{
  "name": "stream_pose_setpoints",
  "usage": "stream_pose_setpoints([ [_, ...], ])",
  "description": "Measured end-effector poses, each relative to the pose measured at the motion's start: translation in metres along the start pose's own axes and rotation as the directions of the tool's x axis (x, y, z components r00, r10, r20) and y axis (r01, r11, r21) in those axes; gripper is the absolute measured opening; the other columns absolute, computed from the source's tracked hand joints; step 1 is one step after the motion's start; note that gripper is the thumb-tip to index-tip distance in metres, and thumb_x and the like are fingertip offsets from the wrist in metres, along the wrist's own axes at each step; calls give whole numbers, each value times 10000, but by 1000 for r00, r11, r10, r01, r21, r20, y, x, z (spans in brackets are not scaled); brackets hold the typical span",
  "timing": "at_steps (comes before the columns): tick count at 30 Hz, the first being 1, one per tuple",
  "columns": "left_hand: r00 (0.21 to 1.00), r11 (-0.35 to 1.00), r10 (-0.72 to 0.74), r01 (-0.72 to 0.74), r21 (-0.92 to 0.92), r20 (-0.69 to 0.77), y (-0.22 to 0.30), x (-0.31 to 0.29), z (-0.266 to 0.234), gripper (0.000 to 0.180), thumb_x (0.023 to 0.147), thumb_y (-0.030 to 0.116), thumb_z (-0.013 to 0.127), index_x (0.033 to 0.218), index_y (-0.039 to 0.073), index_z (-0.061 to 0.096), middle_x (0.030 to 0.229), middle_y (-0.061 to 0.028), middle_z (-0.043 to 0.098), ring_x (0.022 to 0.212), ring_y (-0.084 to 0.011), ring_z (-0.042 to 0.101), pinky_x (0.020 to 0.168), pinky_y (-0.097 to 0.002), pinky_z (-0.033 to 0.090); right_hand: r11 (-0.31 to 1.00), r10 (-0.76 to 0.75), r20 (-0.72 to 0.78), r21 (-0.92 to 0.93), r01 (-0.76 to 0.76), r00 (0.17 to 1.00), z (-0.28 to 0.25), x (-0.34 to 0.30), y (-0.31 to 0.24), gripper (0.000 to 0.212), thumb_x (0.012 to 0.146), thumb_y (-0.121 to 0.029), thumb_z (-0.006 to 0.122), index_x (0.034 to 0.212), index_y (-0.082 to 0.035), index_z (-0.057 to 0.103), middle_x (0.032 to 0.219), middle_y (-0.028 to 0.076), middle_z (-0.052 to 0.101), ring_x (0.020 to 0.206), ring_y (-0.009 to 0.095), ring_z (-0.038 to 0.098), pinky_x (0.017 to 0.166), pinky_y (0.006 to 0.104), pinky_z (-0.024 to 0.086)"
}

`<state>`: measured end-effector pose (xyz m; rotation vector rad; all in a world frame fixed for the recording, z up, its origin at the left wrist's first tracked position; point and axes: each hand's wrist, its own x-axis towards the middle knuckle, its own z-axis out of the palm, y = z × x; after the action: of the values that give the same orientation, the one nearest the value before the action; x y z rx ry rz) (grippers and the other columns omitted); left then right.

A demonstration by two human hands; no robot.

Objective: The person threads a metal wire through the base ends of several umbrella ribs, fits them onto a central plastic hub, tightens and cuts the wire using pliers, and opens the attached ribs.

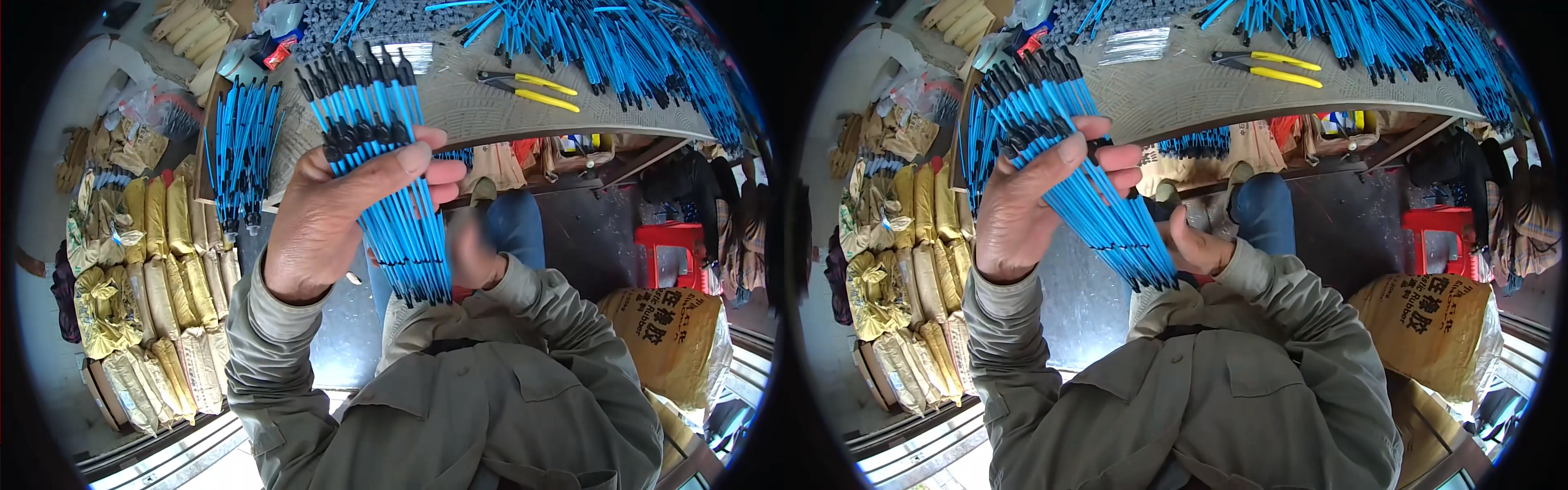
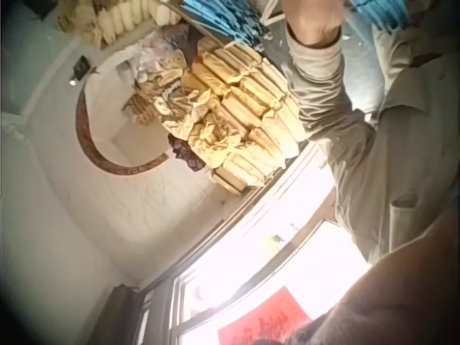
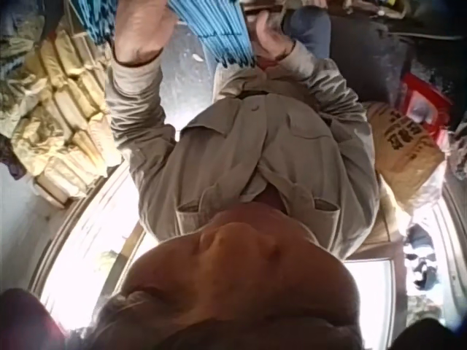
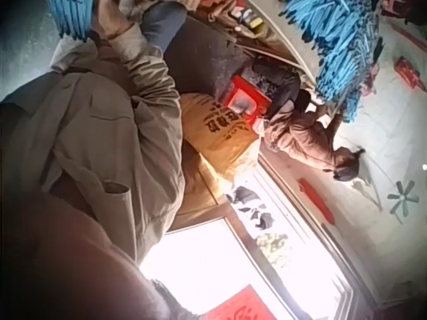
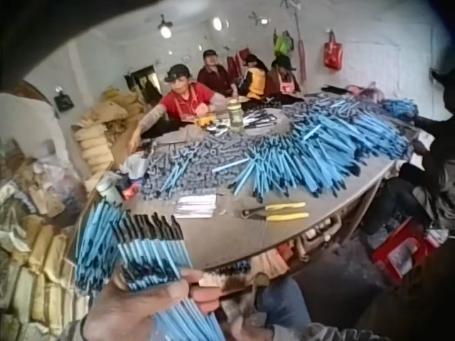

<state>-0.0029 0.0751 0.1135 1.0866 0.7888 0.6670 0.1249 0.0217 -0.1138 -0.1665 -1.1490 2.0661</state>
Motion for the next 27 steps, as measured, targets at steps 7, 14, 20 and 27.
stream_pose_setpoints([
  [7,999,997,30,-28,66,-29,8,1,-3,416,916,278,572,1227,8,513,1102,-255,617,1001,-354,634,865,-474,521,963,-121,-31,239,125,992,51,5,-9,1134,718,-845,204,1457,11,119,1485,198,248,1383,314,238,1137,430,176],
  [14,946,984,125,-157,85,298,7,-29,-27,416,949,315,490,1301,98,442,1199,-300,547,1129,-455,529,948,-600,418,829,202,145,-552,-90,969,-55,-36,126,807,920,-589,378,1447,-4,204,1436,161,339,1259,269,401,1053,310,278],
  [20,813,969,201,-83,-231,547,2,-52,-61,379,944,311,497,1272,131,441,1241,-307,489,1201,-479,447,983,-655,334,909,89,109,-416,-36,990,44,-18,-31,939,828,-599,566,1447,1,193,1485,182,243,1380,335,231,1119,426,192],
  [27,199,-496,-545,707,-504,814,36,-57,-61,518,979,335,349,1434,106,248,1481,-141,251,1332,-428,285,1099,-580,217,452,-408,304,-752,480,861,42,-2,-50,1069,683,-492,782,1448,-20,205,1482,179,224,1331,290,280,1073,452,250],
])
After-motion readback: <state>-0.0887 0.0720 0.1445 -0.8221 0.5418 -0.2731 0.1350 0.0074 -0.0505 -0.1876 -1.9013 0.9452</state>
